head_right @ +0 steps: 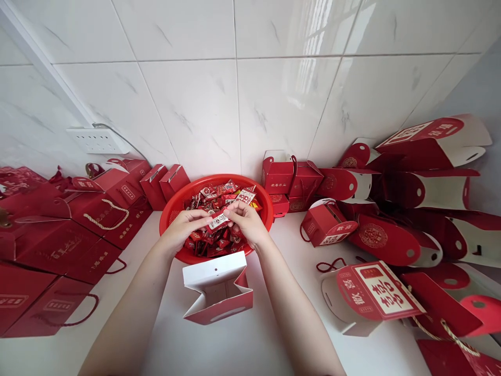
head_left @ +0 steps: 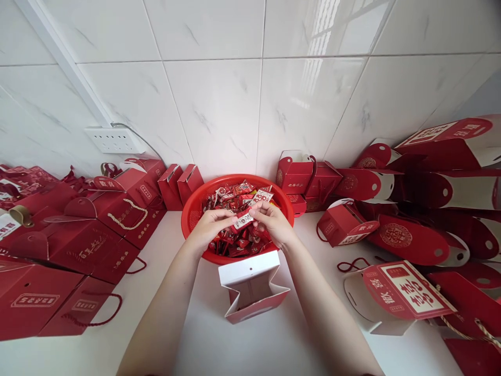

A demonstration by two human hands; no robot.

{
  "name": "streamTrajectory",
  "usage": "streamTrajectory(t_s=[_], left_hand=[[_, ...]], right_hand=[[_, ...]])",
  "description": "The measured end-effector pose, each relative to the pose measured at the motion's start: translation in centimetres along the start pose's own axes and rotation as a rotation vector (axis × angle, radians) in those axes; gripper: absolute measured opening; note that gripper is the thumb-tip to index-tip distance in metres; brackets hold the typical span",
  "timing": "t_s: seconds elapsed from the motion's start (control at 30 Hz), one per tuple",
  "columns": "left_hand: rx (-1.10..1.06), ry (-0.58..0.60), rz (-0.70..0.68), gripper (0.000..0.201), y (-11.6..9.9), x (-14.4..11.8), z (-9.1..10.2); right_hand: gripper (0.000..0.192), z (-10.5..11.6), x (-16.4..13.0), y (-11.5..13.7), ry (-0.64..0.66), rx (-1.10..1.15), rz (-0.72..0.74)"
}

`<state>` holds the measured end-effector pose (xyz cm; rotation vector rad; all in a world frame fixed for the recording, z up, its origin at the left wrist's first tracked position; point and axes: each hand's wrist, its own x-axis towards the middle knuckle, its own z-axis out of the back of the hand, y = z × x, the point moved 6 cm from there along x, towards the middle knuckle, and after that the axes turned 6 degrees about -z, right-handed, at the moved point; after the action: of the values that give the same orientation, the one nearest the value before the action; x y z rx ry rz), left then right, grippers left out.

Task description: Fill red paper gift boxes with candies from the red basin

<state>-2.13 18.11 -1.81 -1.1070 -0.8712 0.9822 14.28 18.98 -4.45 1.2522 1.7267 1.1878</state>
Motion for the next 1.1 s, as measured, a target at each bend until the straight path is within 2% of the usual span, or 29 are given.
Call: streamTrajectory(t_s=[0.07, 0.13, 0.17, 0.23, 0.3, 0.4, 0.53, 0.73, 1.1], left_hand=[[0.032, 0.158, 0.043, 0.023, 0.0, -0.2, -1.1], [0.008, 0.307, 0.111, 0.026, 0.3, -0.6, -2.2], [-0.013, 0.341, 0.14, 0.029, 0.4, -0.8, -2.5], [-0.071, 0.301, 0.166, 0.033, 0.7, -0.7, -2.5], [-0.142, 0.188, 0.161, 0.034, 1.0, -0.5, -1.9], [-0.252, 0.081, 0.148, 0.034, 1.5, -0.2, -1.1], [-0.378, 0.078, 0.16, 0.032, 1.7, -0.1, -1.0], [-0.339, 0.01, 0.077, 0.031, 1.0, 0.2, -0.4], [-0.296, -0.012, 0.11, 0.028, 1.5, 0.3, -0.2]], right_hand=[[0.029, 0.0, -0.1, 0.2, -0.006, -0.024, 0.02], [0.027, -0.5, -0.3, 0.4, 0.055, -0.048, 0.031], [0.026, -0.8, -0.4, 0.5, 0.093, -0.061, 0.043], [0.028, -1.2, -0.6, 0.8, 0.136, -0.102, 0.079], [0.029, -1.4, -0.7, 0.8, 0.142, -0.164, 0.092], [0.03, -1.3, -0.6, 0.2, 0.138, -0.214, 0.045], [0.03, -0.5, -0.3, 0.1, 0.03, -0.177, 0.044], [0.027, 0.3, -0.2, 0.4, -0.085, -0.117, 0.054], [0.029, 0.3, -0.3, 0.3, -0.093, -0.074, 0.02]])
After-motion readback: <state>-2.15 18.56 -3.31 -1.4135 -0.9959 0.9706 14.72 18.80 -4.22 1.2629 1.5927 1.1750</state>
